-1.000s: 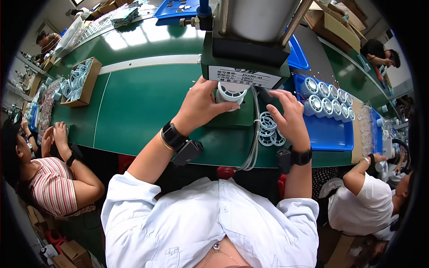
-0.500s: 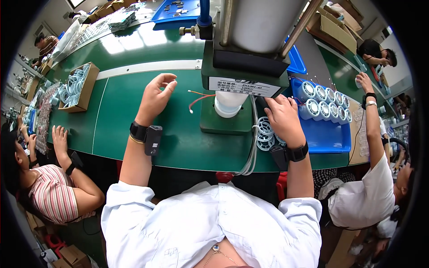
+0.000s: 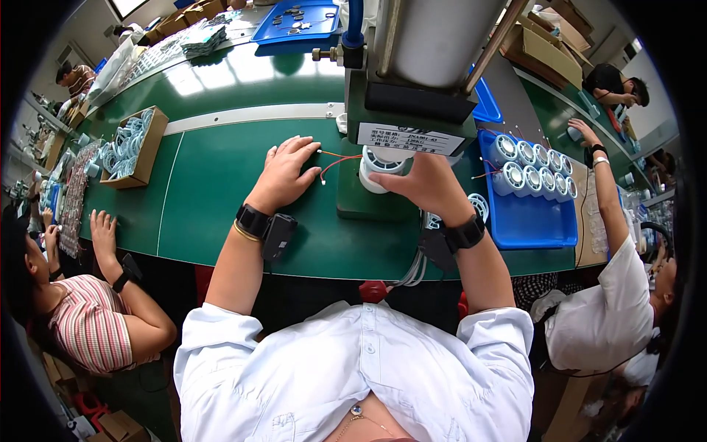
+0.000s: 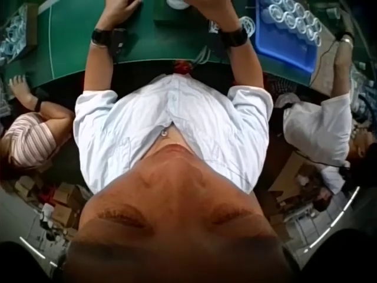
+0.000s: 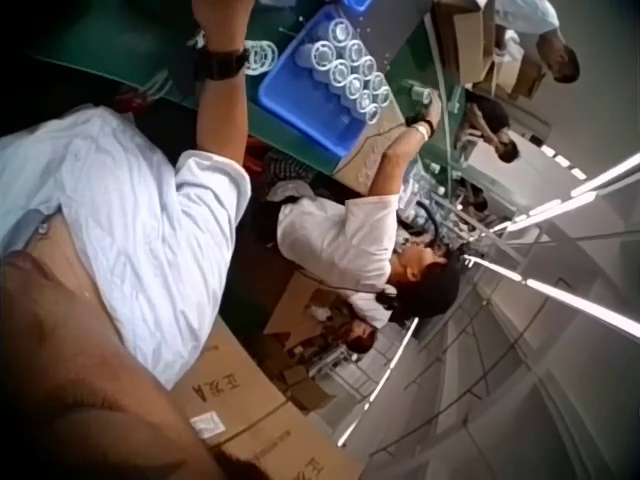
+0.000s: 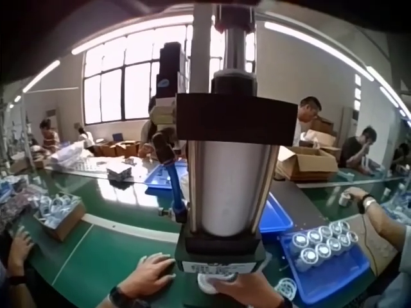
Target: The person picks up a motor and a plastic ring, fits the ring onto the motor, and presses them together using a machine. After pressing, the person removes the assembly and places it onto a blue tray.
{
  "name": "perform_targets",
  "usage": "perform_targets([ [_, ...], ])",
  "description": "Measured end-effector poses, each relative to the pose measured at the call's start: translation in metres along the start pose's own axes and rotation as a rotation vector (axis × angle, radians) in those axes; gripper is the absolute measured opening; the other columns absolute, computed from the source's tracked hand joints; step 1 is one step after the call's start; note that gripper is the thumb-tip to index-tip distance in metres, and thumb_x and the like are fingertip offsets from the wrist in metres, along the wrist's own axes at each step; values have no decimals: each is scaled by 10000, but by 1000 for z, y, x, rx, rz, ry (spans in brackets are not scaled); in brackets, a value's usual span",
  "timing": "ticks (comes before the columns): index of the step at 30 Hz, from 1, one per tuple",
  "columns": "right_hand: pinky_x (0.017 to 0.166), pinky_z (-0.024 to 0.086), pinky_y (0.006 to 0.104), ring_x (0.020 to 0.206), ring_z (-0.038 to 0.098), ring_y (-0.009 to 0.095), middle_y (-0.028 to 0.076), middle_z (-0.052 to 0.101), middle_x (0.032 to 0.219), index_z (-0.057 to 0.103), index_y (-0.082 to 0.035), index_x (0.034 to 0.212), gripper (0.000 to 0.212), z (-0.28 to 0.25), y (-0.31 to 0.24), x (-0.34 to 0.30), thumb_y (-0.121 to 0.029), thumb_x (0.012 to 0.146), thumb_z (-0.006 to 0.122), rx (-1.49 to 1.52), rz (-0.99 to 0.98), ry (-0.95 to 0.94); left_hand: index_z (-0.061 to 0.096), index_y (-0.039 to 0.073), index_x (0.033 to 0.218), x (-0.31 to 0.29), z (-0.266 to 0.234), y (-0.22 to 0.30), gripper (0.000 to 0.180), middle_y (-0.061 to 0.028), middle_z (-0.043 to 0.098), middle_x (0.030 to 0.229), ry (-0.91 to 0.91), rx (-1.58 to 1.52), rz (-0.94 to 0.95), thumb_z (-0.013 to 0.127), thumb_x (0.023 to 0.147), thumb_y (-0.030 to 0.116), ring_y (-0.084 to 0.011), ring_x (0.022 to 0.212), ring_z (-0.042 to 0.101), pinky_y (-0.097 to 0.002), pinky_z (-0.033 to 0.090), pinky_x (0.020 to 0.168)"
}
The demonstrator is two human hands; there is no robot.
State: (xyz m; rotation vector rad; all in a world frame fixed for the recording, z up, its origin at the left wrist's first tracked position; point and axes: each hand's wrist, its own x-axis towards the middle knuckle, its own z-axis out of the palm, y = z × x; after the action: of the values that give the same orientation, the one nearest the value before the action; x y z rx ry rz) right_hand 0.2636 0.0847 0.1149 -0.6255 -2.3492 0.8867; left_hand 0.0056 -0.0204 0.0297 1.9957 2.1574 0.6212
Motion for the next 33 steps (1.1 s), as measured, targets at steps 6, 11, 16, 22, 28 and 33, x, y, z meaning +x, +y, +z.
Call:
perform_targets([
  [6, 894, 501, 404, 1006, 640, 312, 129, 659, 1085, 556, -39, 1246, 528, -24, 20, -35, -195, 788, 769, -75, 37, 360, 533, 116, 1372, 4, -2, 3, 523, -122, 481, 1448, -15, -3, 32, 647, 889, 281, -332, 1388, 384, -548, 255, 1141],
  [11, 957, 464, 377, 1066, 608, 283, 130, 602, 1209, 491, -47, 1296, 585, -63, 27, -93, -142, 782, 752, -465, 19, 409, 551, 66, 1331, 3, 3, -11, 506, -151, 489, 1426, -11, 13, 49, 657, 880, 269, -350, 1368, 397, -502, 288, 1120],
  [16, 979, 447, 395, 1101, 576, 281, 174, 579, 1222, 493, -13, 1270, 560, -120, 89, -159, -135, 784, 743, -186, 433, 659, 538, 27, 1340, -2, -3, -5, 510, -170, 548, 1332, 8, 74, 82, 658, 877, 202, -354, 1241, 494, -427, 342, 1084],
  [22, 1015, 431, 431, 1181, 543, 352, 211, 566, 1253, 485, -32, 1305, 621, -206, 199, -239, -205, 779, 768, -640, 718, 850, 531, 20, 1349, 2, -7, 4, 522, -175, 536, 1352, -7, 59, 76, 663, 872, 185, -353, 1257, 487, -424, 347, 1086],
  [28, 998, 446, 389, 1185, 553, 311, 177, 597, 1201, 558, -46, 1318, 506, -183, 153, -183, -161, 853, 720, -742, 453, 866, 534, 25, 1348, -1, -9, 12, 505, -174, 553, 1335, 10, 71, 22, 652, 893, 207, -350, 1249, 491, -425, 356, 1076],
  [33, 977, 407, 385, 1131, 561, 277, 106, 659, 1114, 643, -76, 1181, 369, -106, 78, -123, -190, 839, 726, -303, 206, 199, 539, 34, 1348, 3, -7, 12, 481, -181, 578, 1295, 31, 50, 52, 618, 926, 252, -349, 1225, 501, -423, 354, 1073],
])
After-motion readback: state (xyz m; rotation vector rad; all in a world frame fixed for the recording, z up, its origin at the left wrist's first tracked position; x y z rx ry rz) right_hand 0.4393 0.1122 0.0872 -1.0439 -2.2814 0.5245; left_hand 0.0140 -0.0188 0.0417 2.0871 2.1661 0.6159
